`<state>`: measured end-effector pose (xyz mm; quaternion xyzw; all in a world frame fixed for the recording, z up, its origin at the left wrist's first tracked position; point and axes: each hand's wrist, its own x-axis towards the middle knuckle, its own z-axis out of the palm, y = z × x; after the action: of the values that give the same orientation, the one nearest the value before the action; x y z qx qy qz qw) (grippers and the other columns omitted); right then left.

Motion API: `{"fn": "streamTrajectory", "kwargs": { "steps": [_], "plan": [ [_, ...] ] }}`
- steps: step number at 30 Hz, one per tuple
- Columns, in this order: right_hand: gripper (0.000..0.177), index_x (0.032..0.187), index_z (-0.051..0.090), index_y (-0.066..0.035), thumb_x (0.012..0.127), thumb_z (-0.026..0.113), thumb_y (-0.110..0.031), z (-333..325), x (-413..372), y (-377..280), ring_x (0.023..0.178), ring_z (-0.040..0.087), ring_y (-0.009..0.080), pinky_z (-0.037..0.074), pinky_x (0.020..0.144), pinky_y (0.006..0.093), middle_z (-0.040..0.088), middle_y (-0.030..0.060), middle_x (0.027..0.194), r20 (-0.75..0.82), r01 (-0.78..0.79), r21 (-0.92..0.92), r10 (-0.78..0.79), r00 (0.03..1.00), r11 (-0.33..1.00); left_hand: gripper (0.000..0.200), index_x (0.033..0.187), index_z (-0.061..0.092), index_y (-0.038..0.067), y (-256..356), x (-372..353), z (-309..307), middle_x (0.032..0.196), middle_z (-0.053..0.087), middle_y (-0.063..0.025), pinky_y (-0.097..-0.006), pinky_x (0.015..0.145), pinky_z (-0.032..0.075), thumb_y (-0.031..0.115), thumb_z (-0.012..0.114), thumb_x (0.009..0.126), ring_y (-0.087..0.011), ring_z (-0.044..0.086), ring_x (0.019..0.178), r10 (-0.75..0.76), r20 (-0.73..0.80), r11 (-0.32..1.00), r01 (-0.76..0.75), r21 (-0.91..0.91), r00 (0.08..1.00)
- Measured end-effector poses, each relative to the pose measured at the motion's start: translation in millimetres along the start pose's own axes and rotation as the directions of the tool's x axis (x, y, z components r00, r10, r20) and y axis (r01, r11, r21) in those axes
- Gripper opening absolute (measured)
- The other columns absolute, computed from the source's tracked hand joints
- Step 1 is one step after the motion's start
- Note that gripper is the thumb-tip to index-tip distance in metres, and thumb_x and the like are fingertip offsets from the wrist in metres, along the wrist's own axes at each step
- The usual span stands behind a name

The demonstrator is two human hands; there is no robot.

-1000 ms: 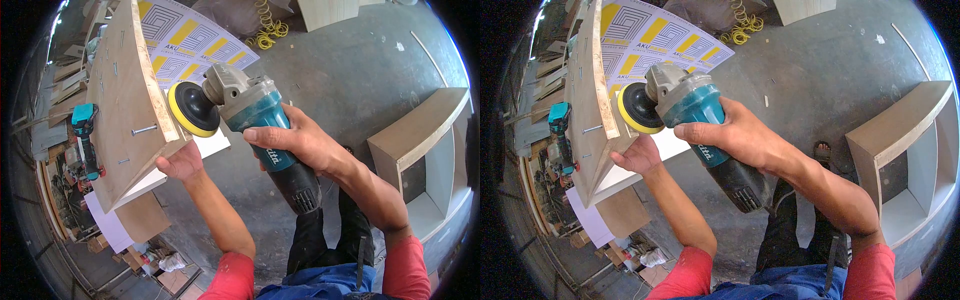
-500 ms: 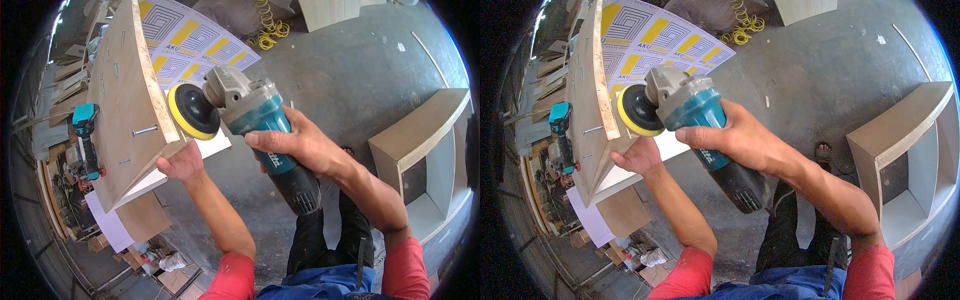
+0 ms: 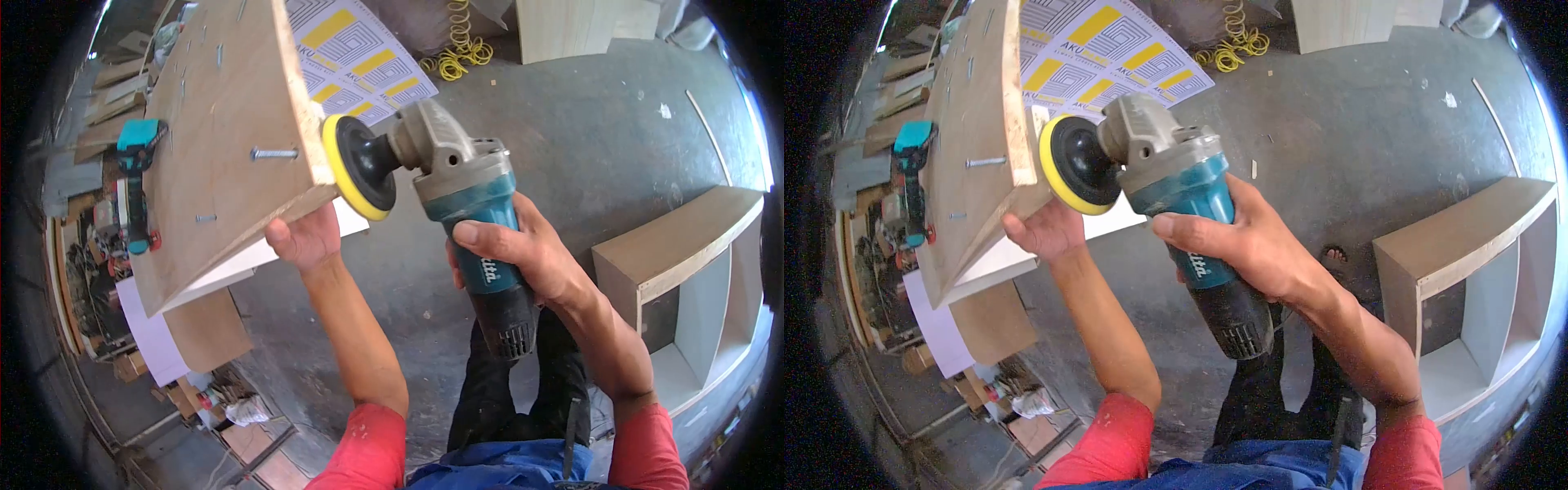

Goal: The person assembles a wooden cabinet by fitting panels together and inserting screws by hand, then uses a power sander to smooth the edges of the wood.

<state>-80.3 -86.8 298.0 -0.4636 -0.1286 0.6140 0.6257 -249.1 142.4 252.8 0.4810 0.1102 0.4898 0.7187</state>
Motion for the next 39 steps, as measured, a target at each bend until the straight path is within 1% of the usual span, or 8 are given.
{"fn": "streamTrajectory", "kwargs": {
  "steps": [4,11,14,22,30,34,36,39],
  "plan": [
    [0.055,0.108,0.056,0.003,0.081,0.07,-0.043,6,-8,4,0.066,0.066,0.02,0.054,0.063,0.0318,0.064,0.0119,0.08,-0.05,-0.01,-0.021,0.009,0.999,1.0,0.075,0.142,0.052,0.008,-2,-3,-1,0.147,0.052,-0.0037,-0.0456,0.12,0.032,0.035,0.081,0.078,-0.0231,0.045,0.139,-0.035,0.028,0.997,0.037,-0.074,0.999],
    [0.059,0.105,0.056,0.004,0.082,0.066,-0.05,-3,-13,15,0.061,0.066,0.0239,0.055,0.057,0.0341,0.063,0.0154,0.079,0.014,0.008,0.028,-0.009,1.0,1.0,0.077,0.142,0.048,0.009,-9,0,20,0.14,0.052,0.0012,-0.0401,0.118,0.032,0.023,0.084,0.075,-0.0172,0.044,0.136,-0.026,-0.023,0.997,0.025,-0.078,0.999],
    [0.061,0.105,0.054,0.005,0.083,0.066,-0.051,1,-15,15,0.061,0.066,0.0241,0.057,0.058,0.0352,0.062,0.0153,0.079,-0.001,0.069,0.053,-0.069,0.998,0.996,0.074,0.139,0.052,0.009,-13,1,22,0.136,0.056,-0.0003,-0.0404,0.12,0.031,0.031,0.085,0.075,-0.0202,0.046,0.135,-0.006,-0.008,0.999,0.005,-0.049,1.0],
    [0.061,0.106,0.056,0.002,0.082,0.067,-0.052,-1,-20,21,0.064,0.067,0.0249,0.056,0.059,0.0353,0.063,0.0167,0.081,-0.009,0.062,0.048,-0.062,0.998,0.997,0.076,0.14,0.05,0.007,-10,-1,35,0.136,0.055,-0.0017,-0.0375,0.119,0.035,0.029,0.085,0.076,-0.0182,0.047,0.134,-0.019,-0.008,0.998,0.019,-0.055,1.0],
    [0.062,0.109,0.054,0.002,0.081,0.067,-0.052,2,-28,18,0.064,0.067,0.0262,0.056,0.06,0.0355,0.064,0.0177,0.081,0.019,0.116,0.024,-0.117,0.993,0.993,0.076,0.145,0.046,0.009,-14,7,36,0.143,0.051,-0.0021,-0.0436,0.122,0.027,0.03,0.082,0.081,-0.0215,0.042,0.139,0.1,0.108,0.994,-0.095,-0.052,0.989],
    [0.064,0.11,0.054,0.002,0.081,0.068,-0.053,1,-25,18,0.064,0.068,0.0264,0.057,0.059,0.0356,0.064,0.0181,0.081,0.019,0.123,0.015,-0.124,0.992,0.992,0.073,0.145,0.046,0.011,-35,6,4,0.144,0.051,-0.0036,-0.0445,0.122,0.028,0.031,0.08,0.083,-0.0223,0.043,0.14,0.104,0.044,0.993,-0.101,-0.061,0.994],
    [0.064,0.11,0.054,0.002,0.081,0.068,-0.053,-1,-23,20,0.064,0.068,0.0264,0.057,0.059,0.0358,0.065,0.018,0.081,0.017,0.117,0.014,-0.117,0.993,0.993,0.039,0.111,0.067,0.009,-39,-2,-10,0.091,0.06,0.0091,-0.0195,0.048,0.038,0.039,0.077,0.088,-0.0027,0.042,0.063,-0.05,-0.035,0.998,0.049,-0.029,0.998],
    [0.067,0.114,0.048,0.008,0.086,0.063,-0.052,2,-21,19,0.059,0.066,0.0233,0.059,0.058,0.0373,0.061,0.0157,0.077,0.016,0.146,0.001,-0.146,0.989,0.989,0.038,0.11,0.067,0.01,-37,-7,-8,0.089,0.058,0.0105,-0.0192,0.042,0.029,0.039,0.077,0.087,-0.0026,0.035,0.059,-0.091,-0.087,0.985,0.102,0.137,0.992]
  ]
}}
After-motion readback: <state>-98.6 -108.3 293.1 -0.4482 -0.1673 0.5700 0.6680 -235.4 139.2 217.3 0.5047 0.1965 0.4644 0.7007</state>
